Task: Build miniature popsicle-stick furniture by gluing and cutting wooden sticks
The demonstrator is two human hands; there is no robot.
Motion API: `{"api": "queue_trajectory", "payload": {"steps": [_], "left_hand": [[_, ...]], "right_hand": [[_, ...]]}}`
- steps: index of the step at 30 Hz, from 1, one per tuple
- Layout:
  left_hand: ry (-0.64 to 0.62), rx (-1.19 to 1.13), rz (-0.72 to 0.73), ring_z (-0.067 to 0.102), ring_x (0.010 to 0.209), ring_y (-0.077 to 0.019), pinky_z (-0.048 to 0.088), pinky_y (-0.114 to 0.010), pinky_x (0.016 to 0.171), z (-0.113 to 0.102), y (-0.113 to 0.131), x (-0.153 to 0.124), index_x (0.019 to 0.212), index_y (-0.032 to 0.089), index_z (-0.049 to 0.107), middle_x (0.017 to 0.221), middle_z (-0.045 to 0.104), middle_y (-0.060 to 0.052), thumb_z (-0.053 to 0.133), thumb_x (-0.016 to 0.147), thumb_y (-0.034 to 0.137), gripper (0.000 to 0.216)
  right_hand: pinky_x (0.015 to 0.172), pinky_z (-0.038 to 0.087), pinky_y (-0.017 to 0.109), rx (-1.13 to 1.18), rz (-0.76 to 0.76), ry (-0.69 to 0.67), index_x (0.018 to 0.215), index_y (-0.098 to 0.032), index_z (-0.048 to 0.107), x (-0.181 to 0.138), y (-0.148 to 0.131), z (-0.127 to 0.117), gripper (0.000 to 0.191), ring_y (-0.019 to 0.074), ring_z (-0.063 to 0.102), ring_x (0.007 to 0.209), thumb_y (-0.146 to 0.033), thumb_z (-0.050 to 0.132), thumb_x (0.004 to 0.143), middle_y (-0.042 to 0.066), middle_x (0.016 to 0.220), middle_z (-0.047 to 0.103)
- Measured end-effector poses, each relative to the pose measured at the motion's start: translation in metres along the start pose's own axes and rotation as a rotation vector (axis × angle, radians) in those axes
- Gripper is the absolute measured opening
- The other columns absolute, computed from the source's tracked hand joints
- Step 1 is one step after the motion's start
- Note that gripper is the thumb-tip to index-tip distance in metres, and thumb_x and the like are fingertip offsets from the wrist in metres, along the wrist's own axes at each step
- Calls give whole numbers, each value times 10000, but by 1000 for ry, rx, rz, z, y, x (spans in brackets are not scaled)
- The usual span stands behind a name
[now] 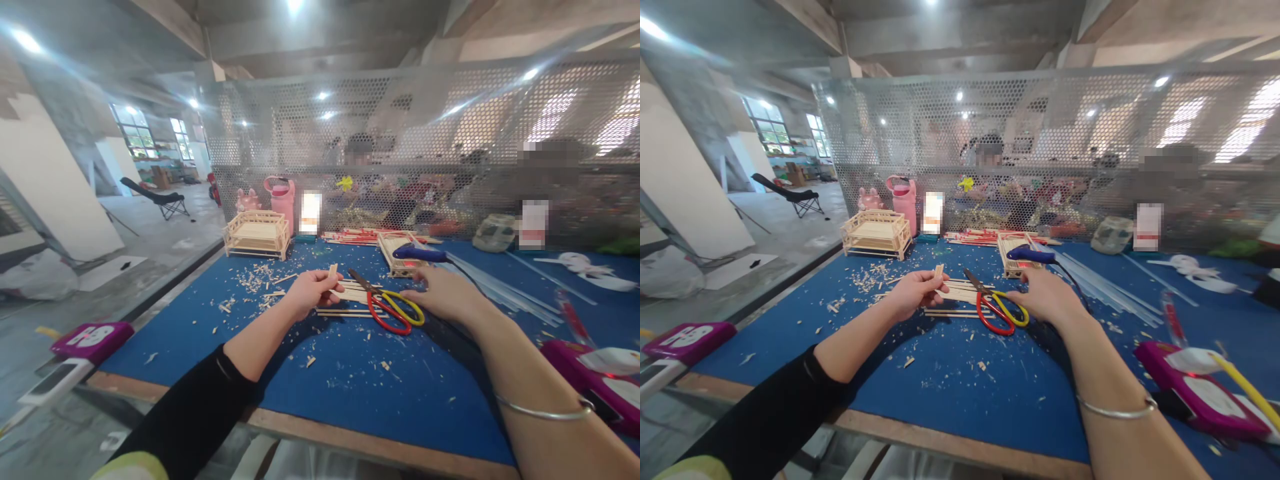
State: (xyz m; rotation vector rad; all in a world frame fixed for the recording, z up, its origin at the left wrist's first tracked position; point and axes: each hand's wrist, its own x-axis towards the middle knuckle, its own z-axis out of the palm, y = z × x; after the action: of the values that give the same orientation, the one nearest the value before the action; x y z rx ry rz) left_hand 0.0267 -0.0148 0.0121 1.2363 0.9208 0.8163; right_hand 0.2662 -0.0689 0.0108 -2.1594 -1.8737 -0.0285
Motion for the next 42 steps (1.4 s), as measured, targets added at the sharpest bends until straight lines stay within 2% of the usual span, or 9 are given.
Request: {"api": "queue_trajectory", "payload": {"steps": [4,10,13,16,19,23,31,35,42], "left_hand": [[26,32,10,516,409,-29,377,-148,422,-2,-2,2,829,123,619,656,633,2,558,793,187,96],[0,53,24,503,392,-24,365,-141,406,-3,-1,2,832,121,613,638,626,10,539,805,195,107],[-15,17,50,513,405,-28,376,-146,422,-4,-1,1,830,121,616,640,628,8,568,789,209,108],[-26,-28,49,549,463,-42,409,-158,472,-3,-1,1,817,121,626,683,649,-8,630,741,221,125],[-47,-63,47,578,521,-58,430,-171,512,-3,-2,1,803,120,634,712,663,-23,665,709,232,150],[-119,-65,51,586,532,-62,432,-173,524,-2,-1,0,804,126,640,700,665,-18,702,666,241,190],[-169,74,140,560,510,-68,416,-176,515,-5,-2,0,611,99,626,567,621,-13,737,541,440,365],[-202,123,170,551,505,-76,419,-189,522,-7,-2,1,596,104,618,526,597,0,730,488,510,435],[-253,198,168,557,523,-95,445,-232,562,-10,-2,-1,591,109,598,545,590,2,716,555,466,378]], "right_hand": [[536,340,252,-41,-51,-259,842,-177,551,-5,-31,9,261,206,597,740,-361,607,667,76,835,659],[510,357,248,125,98,-264,1164,-138,443,-2,-36,11,577,194,600,672,-255,616,627,73,819,658],[504,395,254,363,87,-237,1246,-129,393,-4,-40,1,657,185,603,619,-262,611,640,55,788,662],[656,467,270,560,-72,-136,1238,-126,421,-8,-47,-2,629,194,624,773,-212,593,639,71,926,660],[857,437,308,585,-296,-3,1209,-143,450,-13,-54,6,546,205,571,991,-180,516,668,89,1116,599],[932,403,340,548,-487,14,1221,-153,419,-14,-55,18,568,206,512,1084,-170,506,661,108,1214,524],[800,462,358,388,-489,122,1055,-190,512,-11,-49,17,345,210,565,896,-261,539,718,87,1026,601],[774,466,355,325,-473,147,1020,-198,527,-13,-51,12,373,216,572,870,-408,573,716,79,993,607],[824,455,375,290,-527,205,1028,-193,537,-15,-52,10,395,237,561,948,-414,589,704,96,1033,610]]}}
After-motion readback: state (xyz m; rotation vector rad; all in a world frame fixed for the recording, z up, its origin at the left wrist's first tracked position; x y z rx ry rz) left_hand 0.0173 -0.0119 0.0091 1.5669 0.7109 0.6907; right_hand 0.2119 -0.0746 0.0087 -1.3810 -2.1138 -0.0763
